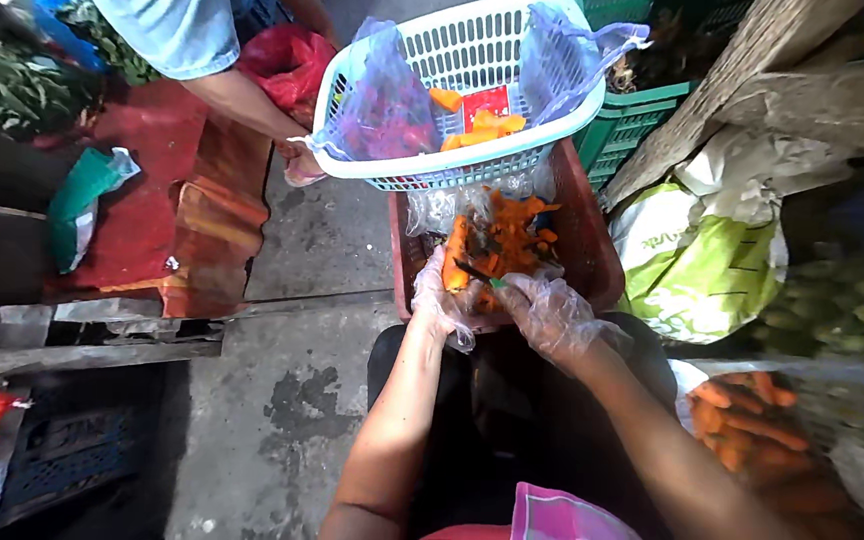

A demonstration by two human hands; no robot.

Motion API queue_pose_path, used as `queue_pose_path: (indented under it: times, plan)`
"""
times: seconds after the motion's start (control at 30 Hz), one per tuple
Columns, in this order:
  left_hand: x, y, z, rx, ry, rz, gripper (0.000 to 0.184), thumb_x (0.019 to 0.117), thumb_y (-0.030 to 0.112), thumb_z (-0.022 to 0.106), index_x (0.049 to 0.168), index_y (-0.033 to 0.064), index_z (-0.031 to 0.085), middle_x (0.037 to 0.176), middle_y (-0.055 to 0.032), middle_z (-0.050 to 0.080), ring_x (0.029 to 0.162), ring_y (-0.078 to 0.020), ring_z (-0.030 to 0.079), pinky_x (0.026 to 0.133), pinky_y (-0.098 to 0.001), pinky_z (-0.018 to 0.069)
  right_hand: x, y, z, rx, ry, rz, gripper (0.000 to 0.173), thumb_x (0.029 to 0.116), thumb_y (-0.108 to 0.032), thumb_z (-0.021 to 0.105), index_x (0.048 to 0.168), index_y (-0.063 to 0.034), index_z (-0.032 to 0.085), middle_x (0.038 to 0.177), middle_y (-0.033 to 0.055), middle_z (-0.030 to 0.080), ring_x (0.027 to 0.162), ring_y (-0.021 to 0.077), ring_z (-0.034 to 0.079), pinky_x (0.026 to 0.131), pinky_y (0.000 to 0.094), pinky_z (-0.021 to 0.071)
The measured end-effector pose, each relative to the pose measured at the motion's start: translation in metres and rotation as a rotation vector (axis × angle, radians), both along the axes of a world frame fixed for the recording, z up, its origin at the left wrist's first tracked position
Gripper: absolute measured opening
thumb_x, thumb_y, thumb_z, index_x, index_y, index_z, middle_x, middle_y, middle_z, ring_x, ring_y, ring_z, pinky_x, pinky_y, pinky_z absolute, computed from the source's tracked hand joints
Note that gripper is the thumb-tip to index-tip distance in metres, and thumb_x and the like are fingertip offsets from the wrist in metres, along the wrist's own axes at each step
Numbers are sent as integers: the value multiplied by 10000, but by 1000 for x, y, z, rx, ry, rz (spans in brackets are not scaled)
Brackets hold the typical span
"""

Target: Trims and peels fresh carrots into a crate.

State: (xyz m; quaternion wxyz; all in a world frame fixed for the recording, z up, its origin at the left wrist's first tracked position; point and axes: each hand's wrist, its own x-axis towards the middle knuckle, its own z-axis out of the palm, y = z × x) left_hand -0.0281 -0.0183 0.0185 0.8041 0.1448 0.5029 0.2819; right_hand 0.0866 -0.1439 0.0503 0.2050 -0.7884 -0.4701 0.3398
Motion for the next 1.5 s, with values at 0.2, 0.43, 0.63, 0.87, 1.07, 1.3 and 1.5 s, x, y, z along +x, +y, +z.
queue_pose_path:
  times: [0.2,0.43,0.63,0.87,1.07,1.3,1.5]
  plan:
    - [2,1,-5,83,71,-43,371,1080,464,395,1119,153,594,857,-39,622,700,-145,622,593,-300,537,-9,4,8,-162,-97,117,451,1093,-462,444,1347,-162,665,1150,191,721,1139,395,670,959,604,502]
    - [4,1,-5,98,110,-29,323,1076,433,427,1145,158,583,925,-39,617,789,-149,620,661,-320,539,-13,18,0,-169,-131,46,434,1080,-473,476,1306,-162,678,1130,171,729,1134,375,676,947,583,517]
    - [5,-2,-8,109,119,-35,336,1093,417,392,1157,144,576,933,-56,599,787,-172,605,664,-342,535,-8,29,-3,-168,-67,13,426,1077,-466,489,1285,-146,679,1124,181,722,1125,384,673,937,600,518]
    - [5,-2,-6,58,92,-58,276,1076,372,447,1122,133,578,913,-66,610,768,-174,621,645,-332,547,8,37,-19,-213,-72,-11,436,1085,-480,455,1328,-180,658,1167,183,714,1139,393,669,943,622,514]
    - [5,-2,-3,18,45,-60,306,1078,392,424,1099,132,584,863,-64,617,702,-163,626,588,-301,544,30,55,-27,-176,15,-100,469,1111,-460,380,1317,-137,651,1236,201,686,1167,392,655,957,640,504]
    - [8,-2,-4,39,82,-92,310,1077,393,445,1170,142,602,908,-70,635,730,-177,638,614,-320,557,21,32,-33,22,588,-261,493,1140,-417,253,1039,-103,618,697,0,482,560,88,444,520,254,406]
    - [11,1,-7,95,174,-49,311,1088,374,431,1181,116,577,951,-82,609,804,-196,619,683,-361,552,10,21,-18,-114,93,69,427,1105,-421,430,1299,-121,665,1151,185,707,1131,363,665,974,603,495]
